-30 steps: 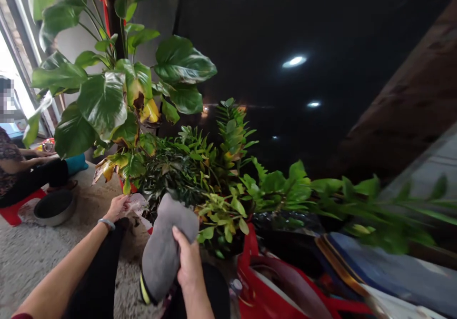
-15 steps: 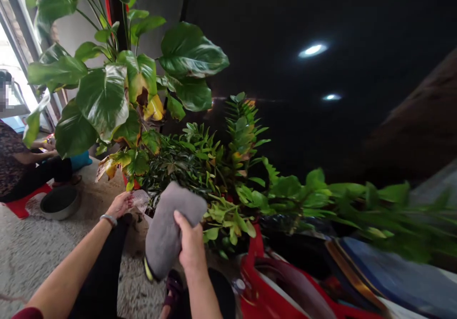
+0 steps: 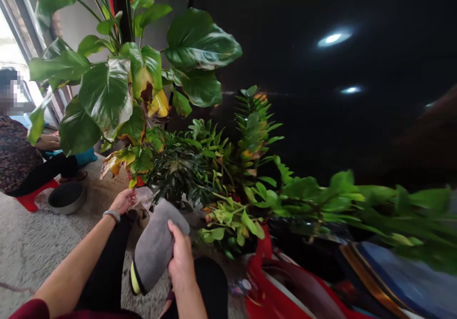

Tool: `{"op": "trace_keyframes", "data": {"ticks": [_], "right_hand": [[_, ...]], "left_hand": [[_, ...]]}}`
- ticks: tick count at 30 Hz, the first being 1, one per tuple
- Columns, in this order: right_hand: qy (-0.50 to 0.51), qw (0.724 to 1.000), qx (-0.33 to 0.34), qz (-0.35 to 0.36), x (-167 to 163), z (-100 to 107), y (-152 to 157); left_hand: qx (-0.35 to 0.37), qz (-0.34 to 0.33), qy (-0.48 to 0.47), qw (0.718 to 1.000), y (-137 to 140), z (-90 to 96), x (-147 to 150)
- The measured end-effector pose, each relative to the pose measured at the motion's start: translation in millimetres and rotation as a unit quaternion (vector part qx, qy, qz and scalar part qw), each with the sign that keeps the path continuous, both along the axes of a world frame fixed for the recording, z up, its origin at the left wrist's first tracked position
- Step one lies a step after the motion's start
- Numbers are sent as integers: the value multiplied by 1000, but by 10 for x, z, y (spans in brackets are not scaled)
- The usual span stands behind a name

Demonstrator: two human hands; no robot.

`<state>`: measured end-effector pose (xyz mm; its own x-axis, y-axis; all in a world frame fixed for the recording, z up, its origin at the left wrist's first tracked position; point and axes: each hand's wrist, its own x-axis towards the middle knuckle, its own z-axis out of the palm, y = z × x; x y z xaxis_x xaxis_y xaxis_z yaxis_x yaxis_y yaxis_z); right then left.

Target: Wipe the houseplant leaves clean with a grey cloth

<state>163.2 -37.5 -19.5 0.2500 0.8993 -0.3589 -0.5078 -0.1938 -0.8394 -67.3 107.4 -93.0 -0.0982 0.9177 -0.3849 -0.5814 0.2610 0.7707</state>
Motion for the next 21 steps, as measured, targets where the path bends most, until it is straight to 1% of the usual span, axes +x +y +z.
{"op": "trace_keyframes", "data": {"ticks": [2,4,5,6,7,8,9,10,12,13,14,15,16,17,19,21], "right_hand": [[15,996,23,-83,172,337,136],[0,977,90,-195,368,662,408],[-1,967,106,-231,444,767,555],[5,965,102,-243,491,814,684],[17,969,84,-234,502,799,777],[28,976,56,-210,474,729,820],[38,983,24,-176,408,616,808],[47,989,-9,-137,312,480,742],[59,995,-65,-54,69,225,488],[67,994,-90,-6,-53,147,337],[62,993,-94,24,-159,121,198],[52,993,-89,51,-241,153,90],[35,994,-71,68,-294,239,28],[15,996,-42,75,-321,370,20],[-18,997,28,66,-313,698,163],[-24,995,89,40,-274,981,445]], "left_hand": [[1,0,-4,1000,-2,0,6],[2,3,-7,1000,1,-4,15],[3,4,-8,1000,5,-9,21],[3,4,-9,1000,8,-15,26],[4,3,-10,1000,13,-23,32],[3,0,-10,1000,17,-32,38],[3,-3,-9,1000,23,-42,44],[1,-8,-8,1000,29,-54,49],[-2,-16,-4,1000,44,-79,59],[-4,-19,-2,1000,54,-93,62],[-5,-23,0,1000,65,-108,65],[-7,-25,2,1000,78,-123,67],[-8,-28,3,1000,92,-138,68],[-8,-28,5,1000,104,-153,68],[-8,-28,6,1000,122,-176,67],[-5,-31,7,999,125,-184,62]]}}
